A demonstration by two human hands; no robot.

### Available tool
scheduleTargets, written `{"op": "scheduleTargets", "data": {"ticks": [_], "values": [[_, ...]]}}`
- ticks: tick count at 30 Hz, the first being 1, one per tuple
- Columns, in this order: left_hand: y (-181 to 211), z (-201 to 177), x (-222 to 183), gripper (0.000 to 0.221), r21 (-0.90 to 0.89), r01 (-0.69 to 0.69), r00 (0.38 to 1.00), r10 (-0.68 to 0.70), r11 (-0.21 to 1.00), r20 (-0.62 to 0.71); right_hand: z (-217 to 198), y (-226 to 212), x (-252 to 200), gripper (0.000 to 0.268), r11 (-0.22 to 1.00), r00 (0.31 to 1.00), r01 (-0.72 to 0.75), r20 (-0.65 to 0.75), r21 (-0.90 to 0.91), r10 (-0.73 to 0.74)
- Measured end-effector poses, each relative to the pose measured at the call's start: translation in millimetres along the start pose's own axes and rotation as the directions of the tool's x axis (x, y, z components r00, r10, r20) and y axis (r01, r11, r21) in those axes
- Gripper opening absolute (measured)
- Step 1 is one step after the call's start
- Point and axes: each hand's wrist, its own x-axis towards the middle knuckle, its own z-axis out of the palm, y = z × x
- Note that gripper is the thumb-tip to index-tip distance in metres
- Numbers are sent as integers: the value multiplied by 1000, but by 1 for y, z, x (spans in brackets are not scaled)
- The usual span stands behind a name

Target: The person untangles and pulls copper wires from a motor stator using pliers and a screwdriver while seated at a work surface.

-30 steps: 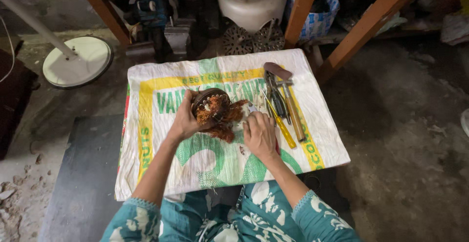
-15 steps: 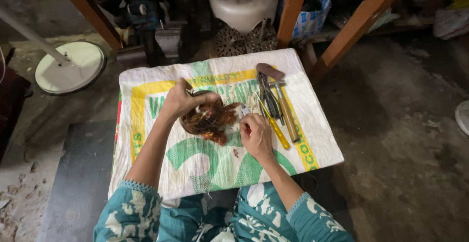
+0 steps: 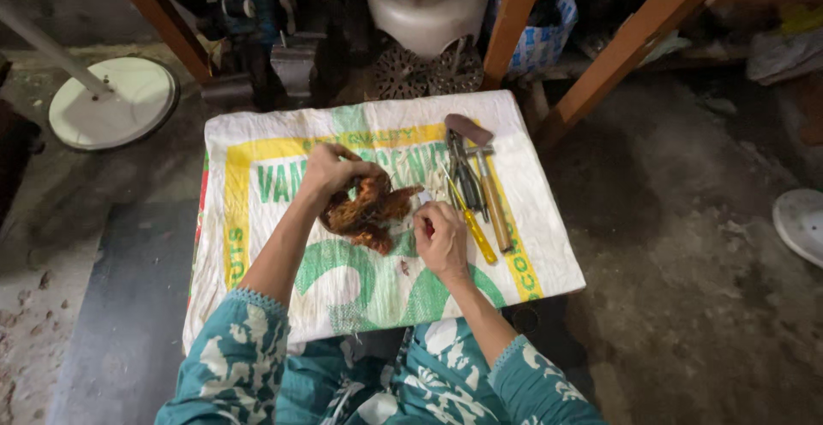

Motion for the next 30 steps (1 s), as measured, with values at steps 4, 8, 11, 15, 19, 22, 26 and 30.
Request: {"op": "scheduleTargets", "data": {"ticks": [4, 8, 11, 15, 19, 22, 26, 30], "values": [[3, -3, 8, 52, -147, -52, 996, 62, 988, 63, 0, 1, 1, 7, 999, 999, 36, -23, 5, -36], [2, 1, 21, 55, -313, -78, 989, 114, 947, 98, 1, 3, -1, 7, 1000, 1000, 17, 5, -22, -16], [-4, 9, 22, 49, -503, -125, 969, 213, 855, 123, 3, 2, 0, 6, 998, 998, 54, -20, -20, -54], [-19, 8, 14, 47, -394, -192, 972, 230, 899, 50, 2, 4, -1, 4, 997, 996, 76, -38, 18, -75], [-28, -1, 3, 53, -508, -261, 927, 360, 821, 106, 4, 2, 2, 11, 998, 998, 53, 21, -46, -52], [-25, 8, 3, 61, -336, -247, 956, 286, 909, 70, -1, -1, 1, 27, 990, 993, 71, 104, -123, -59], [-22, 11, 12, 73, 13, -339, 940, 339, 941, -28, -1, -6, -3, 38, 968, 980, 187, 105, -167, -171], [-11, 7, 20, 88, 260, -291, 956, 285, 921, 64, -1, -5, -3, 44, 937, 957, 274, 159, -217, -243]]}}
